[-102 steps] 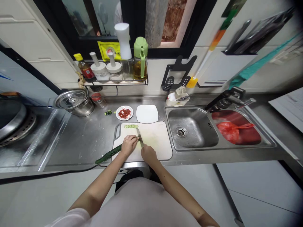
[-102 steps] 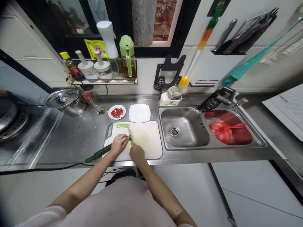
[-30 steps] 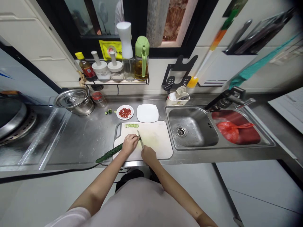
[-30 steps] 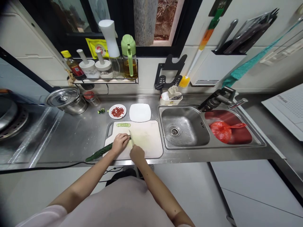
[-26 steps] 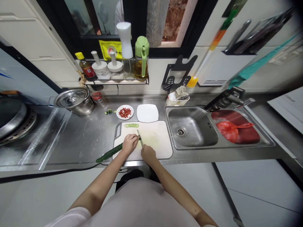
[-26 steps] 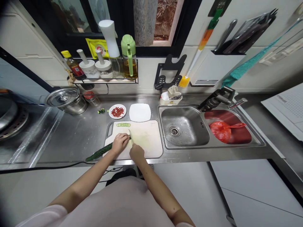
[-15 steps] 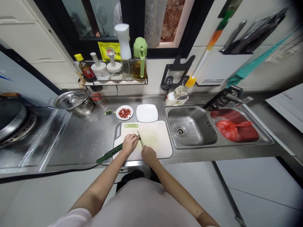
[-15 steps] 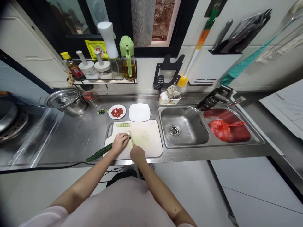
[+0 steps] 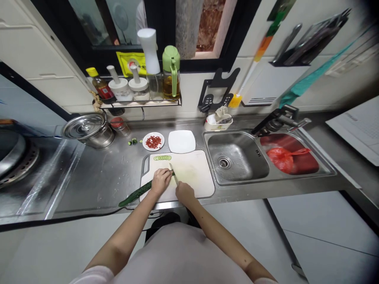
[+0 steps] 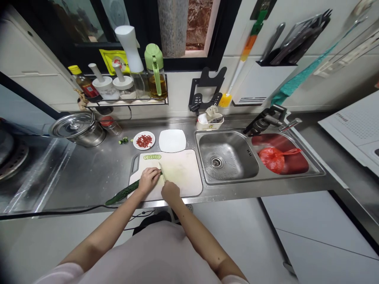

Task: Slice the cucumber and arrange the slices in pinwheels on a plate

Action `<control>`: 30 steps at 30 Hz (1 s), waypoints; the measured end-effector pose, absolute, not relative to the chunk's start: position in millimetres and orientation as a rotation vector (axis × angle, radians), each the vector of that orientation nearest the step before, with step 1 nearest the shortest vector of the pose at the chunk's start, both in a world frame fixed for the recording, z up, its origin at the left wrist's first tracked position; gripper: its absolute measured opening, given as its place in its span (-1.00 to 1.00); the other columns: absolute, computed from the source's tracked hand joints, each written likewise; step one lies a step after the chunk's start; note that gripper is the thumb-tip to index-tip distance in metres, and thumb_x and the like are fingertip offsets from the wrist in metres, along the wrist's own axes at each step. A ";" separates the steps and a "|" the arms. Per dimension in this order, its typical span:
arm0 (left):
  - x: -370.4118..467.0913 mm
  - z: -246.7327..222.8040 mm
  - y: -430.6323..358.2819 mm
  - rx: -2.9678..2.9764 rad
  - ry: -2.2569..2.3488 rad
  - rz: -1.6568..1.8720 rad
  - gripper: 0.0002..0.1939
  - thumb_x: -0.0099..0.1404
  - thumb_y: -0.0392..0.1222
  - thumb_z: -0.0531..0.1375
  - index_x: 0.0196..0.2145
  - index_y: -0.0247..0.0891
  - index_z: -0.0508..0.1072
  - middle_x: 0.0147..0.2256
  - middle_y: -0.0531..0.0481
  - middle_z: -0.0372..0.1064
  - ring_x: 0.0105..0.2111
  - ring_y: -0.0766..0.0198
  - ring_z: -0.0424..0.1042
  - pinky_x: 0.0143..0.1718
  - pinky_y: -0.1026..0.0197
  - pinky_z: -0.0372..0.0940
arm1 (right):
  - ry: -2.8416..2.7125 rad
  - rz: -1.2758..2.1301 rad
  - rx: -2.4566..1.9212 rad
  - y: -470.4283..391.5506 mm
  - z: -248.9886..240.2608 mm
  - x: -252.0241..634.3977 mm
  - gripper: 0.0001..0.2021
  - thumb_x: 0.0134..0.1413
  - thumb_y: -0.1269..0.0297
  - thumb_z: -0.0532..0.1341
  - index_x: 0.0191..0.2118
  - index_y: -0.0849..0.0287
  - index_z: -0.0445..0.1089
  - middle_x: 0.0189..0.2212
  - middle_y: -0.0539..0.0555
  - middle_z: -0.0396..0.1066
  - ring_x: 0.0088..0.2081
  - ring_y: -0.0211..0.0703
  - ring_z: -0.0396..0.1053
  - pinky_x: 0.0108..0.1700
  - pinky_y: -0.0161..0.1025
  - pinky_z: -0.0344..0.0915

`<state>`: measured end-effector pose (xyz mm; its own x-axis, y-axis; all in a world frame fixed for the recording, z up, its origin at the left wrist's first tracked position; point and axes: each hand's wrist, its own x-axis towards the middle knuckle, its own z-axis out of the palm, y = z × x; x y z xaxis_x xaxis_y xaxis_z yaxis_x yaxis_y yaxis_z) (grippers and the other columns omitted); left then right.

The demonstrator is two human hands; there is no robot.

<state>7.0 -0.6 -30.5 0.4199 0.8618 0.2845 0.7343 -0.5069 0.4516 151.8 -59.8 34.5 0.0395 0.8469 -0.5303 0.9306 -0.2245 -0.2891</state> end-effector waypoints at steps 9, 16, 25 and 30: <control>7.9 -28.3 -2.8 2.424 1.431 0.675 -0.76 0.38 -0.12 0.06 -0.15 -0.11 0.52 -0.15 -0.04 0.46 -0.15 0.17 0.34 -0.05 0.05 0.19 | 1.887 -0.954 2.163 -45.7 33.8 148.9 -0.69 0.23 0.40 -0.05 -0.03 0.28 0.36 -0.14 0.29 0.47 -0.04 -0.02 0.43 -0.11 -0.21 0.30; 7.8 -23.0 -3.0 2.419 1.463 0.621 -0.78 0.38 -0.12 0.07 -0.15 -0.10 0.50 -0.15 -0.02 0.47 -0.13 0.17 0.35 -0.03 0.02 0.13 | 1.870 -0.973 2.169 -52.2 37.3 153.6 -0.69 0.25 0.39 -0.06 -0.03 0.26 0.36 -0.17 0.26 0.47 -0.06 -0.04 0.43 -0.11 -0.21 0.28; 9.6 -16.2 -2.1 2.373 1.485 0.599 -0.81 0.35 -0.13 0.10 -0.17 -0.10 0.50 -0.18 -0.02 0.47 -0.15 0.16 0.37 -0.06 0.03 0.14 | 1.841 -0.982 2.115 -70.4 43.4 174.0 -0.70 0.25 0.37 -0.05 -0.09 0.24 0.39 -0.17 0.25 0.48 -0.10 -0.01 0.45 -0.17 -0.19 0.28; 11.3 -13.6 -2.9 2.307 1.498 0.629 -0.79 0.34 -0.11 0.09 -0.13 -0.11 0.47 -0.15 -0.04 0.47 -0.12 0.15 0.38 -0.05 0.03 0.16 | 1.854 -0.874 2.133 -67.5 45.2 183.8 -0.70 0.25 0.39 -0.05 -0.06 0.23 0.38 -0.18 0.26 0.49 -0.11 -0.02 0.46 -0.17 -0.19 0.28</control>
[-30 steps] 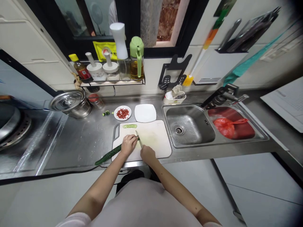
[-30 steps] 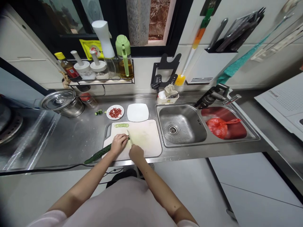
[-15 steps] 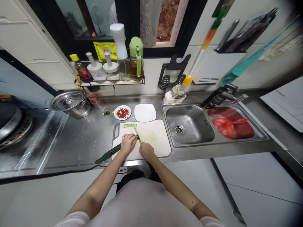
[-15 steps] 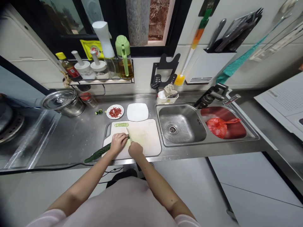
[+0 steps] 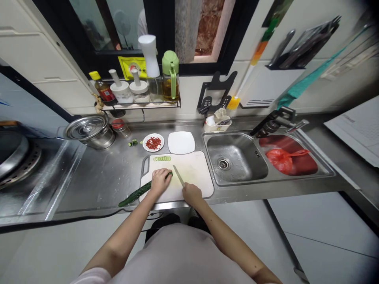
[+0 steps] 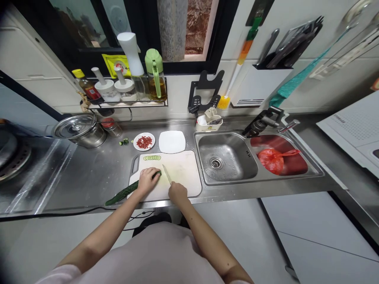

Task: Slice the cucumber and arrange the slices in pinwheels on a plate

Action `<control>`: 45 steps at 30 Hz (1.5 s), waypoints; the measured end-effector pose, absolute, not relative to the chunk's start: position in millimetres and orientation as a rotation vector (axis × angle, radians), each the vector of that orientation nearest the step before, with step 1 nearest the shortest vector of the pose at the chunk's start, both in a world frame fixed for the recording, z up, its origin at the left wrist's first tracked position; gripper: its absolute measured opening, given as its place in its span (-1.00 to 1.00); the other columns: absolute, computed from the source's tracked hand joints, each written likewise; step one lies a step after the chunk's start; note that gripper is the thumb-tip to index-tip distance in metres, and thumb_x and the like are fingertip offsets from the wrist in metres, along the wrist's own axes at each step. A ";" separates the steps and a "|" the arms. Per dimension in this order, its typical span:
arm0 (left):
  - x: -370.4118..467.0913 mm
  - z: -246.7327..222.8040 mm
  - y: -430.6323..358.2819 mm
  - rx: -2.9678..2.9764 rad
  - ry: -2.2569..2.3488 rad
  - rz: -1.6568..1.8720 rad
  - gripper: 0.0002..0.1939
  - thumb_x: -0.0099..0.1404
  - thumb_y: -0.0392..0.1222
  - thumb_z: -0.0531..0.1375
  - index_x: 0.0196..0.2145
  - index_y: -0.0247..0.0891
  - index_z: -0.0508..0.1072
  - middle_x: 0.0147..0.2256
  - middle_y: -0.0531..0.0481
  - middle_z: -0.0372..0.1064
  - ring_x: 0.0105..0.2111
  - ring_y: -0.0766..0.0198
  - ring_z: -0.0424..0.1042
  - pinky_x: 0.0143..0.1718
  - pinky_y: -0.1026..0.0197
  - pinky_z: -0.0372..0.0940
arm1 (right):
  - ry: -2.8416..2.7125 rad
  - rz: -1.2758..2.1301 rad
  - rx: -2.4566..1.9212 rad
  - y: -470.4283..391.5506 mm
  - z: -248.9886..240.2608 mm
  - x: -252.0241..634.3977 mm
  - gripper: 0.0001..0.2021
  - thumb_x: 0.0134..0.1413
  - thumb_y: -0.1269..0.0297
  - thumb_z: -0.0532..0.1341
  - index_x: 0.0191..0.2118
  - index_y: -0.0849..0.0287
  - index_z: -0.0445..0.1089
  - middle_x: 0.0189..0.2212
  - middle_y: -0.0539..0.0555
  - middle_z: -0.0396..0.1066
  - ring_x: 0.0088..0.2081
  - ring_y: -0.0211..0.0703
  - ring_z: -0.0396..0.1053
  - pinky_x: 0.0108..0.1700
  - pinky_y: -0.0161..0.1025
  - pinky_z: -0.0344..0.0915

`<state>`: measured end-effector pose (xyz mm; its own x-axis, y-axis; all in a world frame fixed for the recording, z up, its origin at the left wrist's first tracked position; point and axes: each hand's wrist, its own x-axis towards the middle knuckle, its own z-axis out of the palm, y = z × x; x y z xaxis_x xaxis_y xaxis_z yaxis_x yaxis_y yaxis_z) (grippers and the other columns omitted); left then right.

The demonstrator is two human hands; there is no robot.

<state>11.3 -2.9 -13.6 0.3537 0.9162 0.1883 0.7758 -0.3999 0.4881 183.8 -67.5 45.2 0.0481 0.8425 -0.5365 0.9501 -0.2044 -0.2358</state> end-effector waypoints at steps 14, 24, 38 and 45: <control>19.8 17.3 25.9 2.443 1.226 0.462 -0.62 0.23 -0.18 0.15 0.01 -0.05 0.44 0.00 -0.08 0.36 0.05 0.04 0.25 0.15 -0.09 0.06 | 1.971 -0.617 2.047 -62.1 39.7 192.4 -0.74 0.23 0.45 -0.03 -0.07 0.26 0.34 -0.29 0.28 0.50 -0.17 0.00 0.49 -0.21 -0.18 0.29; 26.3 16.2 40.2 2.596 1.070 0.280 -0.75 0.06 -0.18 0.24 -0.23 -0.07 0.52 -0.07 -0.08 0.36 0.05 -0.03 0.23 0.22 -0.30 -0.14 | 1.968 -0.596 2.032 -60.9 42.2 193.4 -0.74 0.23 0.47 -0.04 -0.09 0.28 0.36 -0.28 0.29 0.50 -0.17 0.01 0.49 -0.21 -0.20 0.29; 28.6 29.9 44.8 2.622 0.897 0.260 -0.87 0.21 -0.26 0.15 -0.34 -0.10 0.49 -0.26 -0.01 0.45 -0.08 0.13 0.33 0.25 -0.15 -0.11 | 1.967 -0.580 2.023 -60.1 39.1 193.3 -0.73 0.24 0.48 -0.05 -0.11 0.26 0.36 -0.28 0.27 0.50 -0.18 0.01 0.50 -0.23 -0.19 0.31; 32.0 39.4 45.6 2.709 0.874 0.152 -0.89 0.26 -0.24 0.14 -0.35 -0.16 0.48 -0.30 -0.02 0.45 -0.15 0.16 0.33 0.21 -0.09 -0.07 | 1.992 -0.527 2.025 -61.7 35.3 194.4 -0.71 0.25 0.46 -0.07 -0.09 0.25 0.36 -0.30 0.27 0.50 -0.18 0.01 0.50 -0.22 -0.19 0.32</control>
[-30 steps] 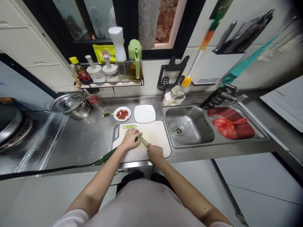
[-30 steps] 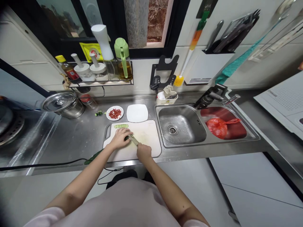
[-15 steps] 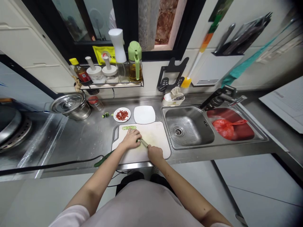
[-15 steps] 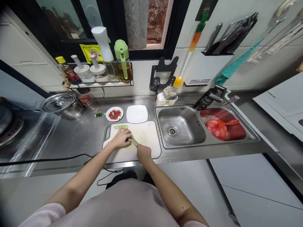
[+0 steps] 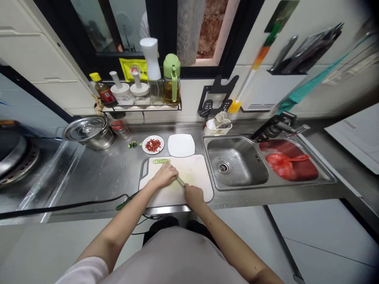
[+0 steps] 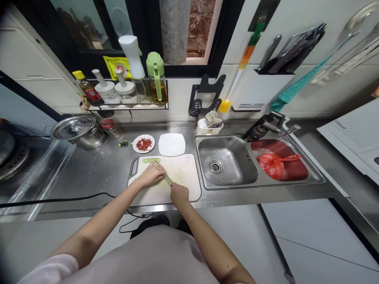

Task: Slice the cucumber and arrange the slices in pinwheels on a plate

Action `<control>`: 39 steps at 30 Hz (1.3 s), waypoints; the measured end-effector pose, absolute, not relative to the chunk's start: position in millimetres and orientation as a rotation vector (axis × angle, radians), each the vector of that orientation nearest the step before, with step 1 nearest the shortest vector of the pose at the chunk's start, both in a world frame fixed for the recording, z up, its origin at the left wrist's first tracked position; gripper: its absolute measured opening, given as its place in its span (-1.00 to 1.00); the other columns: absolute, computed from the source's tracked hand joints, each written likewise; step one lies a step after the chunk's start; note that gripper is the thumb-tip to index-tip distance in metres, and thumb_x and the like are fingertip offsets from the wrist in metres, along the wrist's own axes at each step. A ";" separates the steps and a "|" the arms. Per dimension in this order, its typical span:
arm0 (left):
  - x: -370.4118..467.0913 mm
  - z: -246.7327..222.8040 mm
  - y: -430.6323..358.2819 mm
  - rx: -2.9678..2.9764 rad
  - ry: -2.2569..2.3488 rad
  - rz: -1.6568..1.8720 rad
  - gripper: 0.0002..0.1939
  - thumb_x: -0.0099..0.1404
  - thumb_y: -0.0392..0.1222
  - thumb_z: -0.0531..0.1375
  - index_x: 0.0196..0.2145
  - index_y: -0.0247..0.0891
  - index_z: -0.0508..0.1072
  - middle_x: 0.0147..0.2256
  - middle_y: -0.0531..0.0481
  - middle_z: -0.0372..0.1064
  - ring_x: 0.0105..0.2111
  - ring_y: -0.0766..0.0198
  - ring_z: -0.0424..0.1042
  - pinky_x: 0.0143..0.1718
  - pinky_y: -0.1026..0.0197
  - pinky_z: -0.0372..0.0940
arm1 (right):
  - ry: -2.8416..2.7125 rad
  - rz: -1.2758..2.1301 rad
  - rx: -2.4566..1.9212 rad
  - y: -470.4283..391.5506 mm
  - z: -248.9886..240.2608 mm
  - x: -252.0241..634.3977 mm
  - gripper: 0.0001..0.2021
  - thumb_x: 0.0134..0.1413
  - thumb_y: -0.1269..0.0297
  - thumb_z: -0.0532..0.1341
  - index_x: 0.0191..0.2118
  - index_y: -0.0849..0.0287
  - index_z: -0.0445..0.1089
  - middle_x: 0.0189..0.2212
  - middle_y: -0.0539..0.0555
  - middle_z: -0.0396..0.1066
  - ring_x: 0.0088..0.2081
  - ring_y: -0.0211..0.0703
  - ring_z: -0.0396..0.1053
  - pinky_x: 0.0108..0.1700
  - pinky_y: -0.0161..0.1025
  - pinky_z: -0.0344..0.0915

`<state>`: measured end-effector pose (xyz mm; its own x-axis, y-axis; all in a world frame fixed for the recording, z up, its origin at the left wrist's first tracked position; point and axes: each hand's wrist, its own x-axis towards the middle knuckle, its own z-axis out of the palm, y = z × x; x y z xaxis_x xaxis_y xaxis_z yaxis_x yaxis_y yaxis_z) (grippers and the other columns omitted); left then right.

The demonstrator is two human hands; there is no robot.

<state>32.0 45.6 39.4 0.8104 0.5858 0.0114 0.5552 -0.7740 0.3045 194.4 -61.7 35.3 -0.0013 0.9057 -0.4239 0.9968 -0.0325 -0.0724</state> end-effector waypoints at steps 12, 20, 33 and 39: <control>27.4 39.2 50.9 2.377 1.038 0.379 -0.88 0.26 -0.13 0.20 -0.37 -0.19 0.48 -0.34 0.02 0.48 -0.22 0.22 0.39 0.00 0.13 0.14 | 1.967 -0.570 1.996 -58.4 41.2 199.8 -0.70 0.25 0.46 -0.07 -0.08 0.25 0.37 -0.26 0.27 0.51 -0.15 0.01 0.49 -0.19 -0.20 0.31; 21.6 13.0 73.7 1.673 1.639 0.647 -0.89 0.20 -0.15 0.23 -0.32 -0.19 0.50 -0.40 0.06 0.49 -0.36 0.30 0.43 -0.28 0.29 0.22 | 1.927 -0.619 2.000 -56.2 47.6 200.1 -0.70 0.26 0.42 -0.06 -0.06 0.23 0.37 -0.26 0.27 0.51 -0.14 0.03 0.49 -0.19 -0.18 0.31; 41.2 -2.0 96.4 1.576 1.855 0.404 -0.84 0.18 -0.27 0.19 -0.25 -0.10 0.43 -0.34 0.13 0.53 -0.22 0.25 0.45 -0.05 0.16 0.11 | 1.893 -0.676 2.014 -53.2 51.3 200.4 -0.68 0.27 0.39 -0.08 -0.05 0.23 0.37 -0.23 0.28 0.51 -0.14 0.04 0.49 -0.19 -0.15 0.31; 43.8 -9.6 101.5 1.640 1.865 0.371 -0.84 0.18 -0.25 0.19 -0.24 -0.11 0.42 -0.35 0.11 0.52 -0.22 0.21 0.44 -0.01 0.11 0.08 | 1.888 -0.702 2.005 -52.2 47.4 202.3 -0.68 0.27 0.40 -0.08 -0.05 0.22 0.38 -0.23 0.27 0.51 -0.14 0.04 0.49 -0.18 -0.14 0.32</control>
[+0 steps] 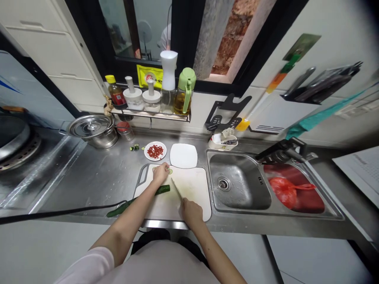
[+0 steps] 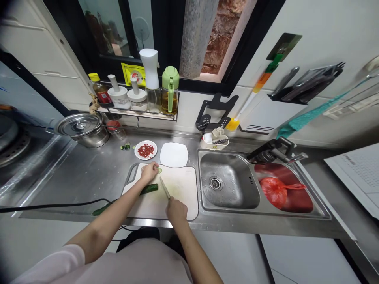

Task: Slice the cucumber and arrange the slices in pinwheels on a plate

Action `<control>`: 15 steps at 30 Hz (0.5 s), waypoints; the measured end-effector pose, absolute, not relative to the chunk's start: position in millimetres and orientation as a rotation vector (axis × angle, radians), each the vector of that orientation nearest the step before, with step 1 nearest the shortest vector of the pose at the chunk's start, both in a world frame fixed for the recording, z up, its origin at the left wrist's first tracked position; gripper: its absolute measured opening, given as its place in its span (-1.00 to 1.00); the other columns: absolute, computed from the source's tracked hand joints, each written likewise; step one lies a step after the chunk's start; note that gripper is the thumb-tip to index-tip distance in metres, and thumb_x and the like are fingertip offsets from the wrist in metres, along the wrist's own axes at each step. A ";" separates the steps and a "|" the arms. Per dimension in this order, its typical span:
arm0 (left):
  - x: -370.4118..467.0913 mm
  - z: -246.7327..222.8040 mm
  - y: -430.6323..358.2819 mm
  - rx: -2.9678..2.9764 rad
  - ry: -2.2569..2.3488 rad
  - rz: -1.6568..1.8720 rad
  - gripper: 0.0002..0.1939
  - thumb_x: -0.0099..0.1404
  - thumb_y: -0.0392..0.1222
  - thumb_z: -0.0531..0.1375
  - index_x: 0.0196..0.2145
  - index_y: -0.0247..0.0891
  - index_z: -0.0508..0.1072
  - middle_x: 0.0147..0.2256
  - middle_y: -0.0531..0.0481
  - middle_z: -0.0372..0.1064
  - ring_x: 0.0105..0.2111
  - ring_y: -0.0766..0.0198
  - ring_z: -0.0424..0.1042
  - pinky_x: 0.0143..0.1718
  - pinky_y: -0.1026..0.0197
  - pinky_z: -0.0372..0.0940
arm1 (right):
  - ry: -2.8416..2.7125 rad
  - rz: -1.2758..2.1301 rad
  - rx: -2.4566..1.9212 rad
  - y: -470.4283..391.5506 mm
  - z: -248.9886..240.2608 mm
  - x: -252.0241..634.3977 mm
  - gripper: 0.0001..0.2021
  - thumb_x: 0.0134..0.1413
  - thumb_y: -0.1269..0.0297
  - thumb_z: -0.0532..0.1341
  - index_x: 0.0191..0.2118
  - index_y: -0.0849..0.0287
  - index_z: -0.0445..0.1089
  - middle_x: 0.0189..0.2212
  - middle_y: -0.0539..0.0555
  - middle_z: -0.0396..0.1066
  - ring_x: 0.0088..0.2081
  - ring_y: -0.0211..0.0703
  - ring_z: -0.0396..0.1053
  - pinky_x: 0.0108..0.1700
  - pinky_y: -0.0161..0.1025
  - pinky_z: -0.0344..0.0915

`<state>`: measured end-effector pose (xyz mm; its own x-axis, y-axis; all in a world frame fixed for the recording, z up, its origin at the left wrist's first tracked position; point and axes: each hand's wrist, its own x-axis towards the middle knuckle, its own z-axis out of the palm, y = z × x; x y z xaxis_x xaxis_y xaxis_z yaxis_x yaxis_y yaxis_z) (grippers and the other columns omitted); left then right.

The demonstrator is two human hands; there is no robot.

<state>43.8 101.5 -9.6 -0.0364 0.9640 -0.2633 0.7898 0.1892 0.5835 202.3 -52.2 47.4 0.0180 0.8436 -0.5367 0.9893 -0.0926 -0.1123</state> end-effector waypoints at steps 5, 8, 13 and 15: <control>46.2 -13.2 103.3 1.691 1.877 0.375 -0.80 0.20 -0.27 0.15 -0.19 -0.13 0.43 -0.34 0.05 0.51 -0.19 0.16 0.43 -0.02 0.09 0.06 | 1.887 -0.710 2.015 -52.0 47.8 202.8 -0.69 0.29 0.37 -0.07 -0.04 0.21 0.38 -0.23 0.26 0.51 -0.14 0.03 0.49 -0.18 -0.16 0.31; 47.3 -14.7 103.0 1.728 1.877 0.382 -0.80 0.20 -0.29 0.14 -0.21 -0.14 0.45 -0.33 0.02 0.51 -0.17 0.13 0.41 -0.04 0.08 0.06 | 1.883 -0.724 2.017 -51.7 49.6 202.4 -0.68 0.28 0.39 -0.07 -0.03 0.22 0.37 -0.21 0.26 0.51 -0.13 0.02 0.49 -0.17 -0.17 0.30; 47.7 -15.6 101.6 1.743 1.900 0.344 -0.86 0.20 -0.22 0.16 -0.29 -0.16 0.51 -0.27 -0.03 0.50 -0.13 0.11 0.37 -0.06 0.08 0.07 | 1.853 -0.720 2.020 -51.0 51.1 201.7 -0.67 0.28 0.37 -0.08 -0.04 0.22 0.37 -0.21 0.27 0.51 -0.12 0.02 0.48 -0.17 -0.17 0.30; 47.5 -14.6 100.5 1.756 1.920 0.334 -0.85 0.22 -0.17 0.16 -0.32 -0.16 0.54 -0.24 -0.06 0.49 -0.10 0.07 0.35 -0.05 0.06 0.06 | 1.852 -0.725 2.020 -50.9 51.3 201.6 -0.68 0.29 0.36 -0.08 -0.04 0.22 0.37 -0.21 0.27 0.51 -0.12 0.02 0.48 -0.17 -0.17 0.30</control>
<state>47.5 100.5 -14.6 -0.0310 0.9786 -0.2033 0.8523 0.1321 0.5061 201.6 -50.9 51.3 0.0387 0.8322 -0.5532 0.9866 -0.1198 -0.1111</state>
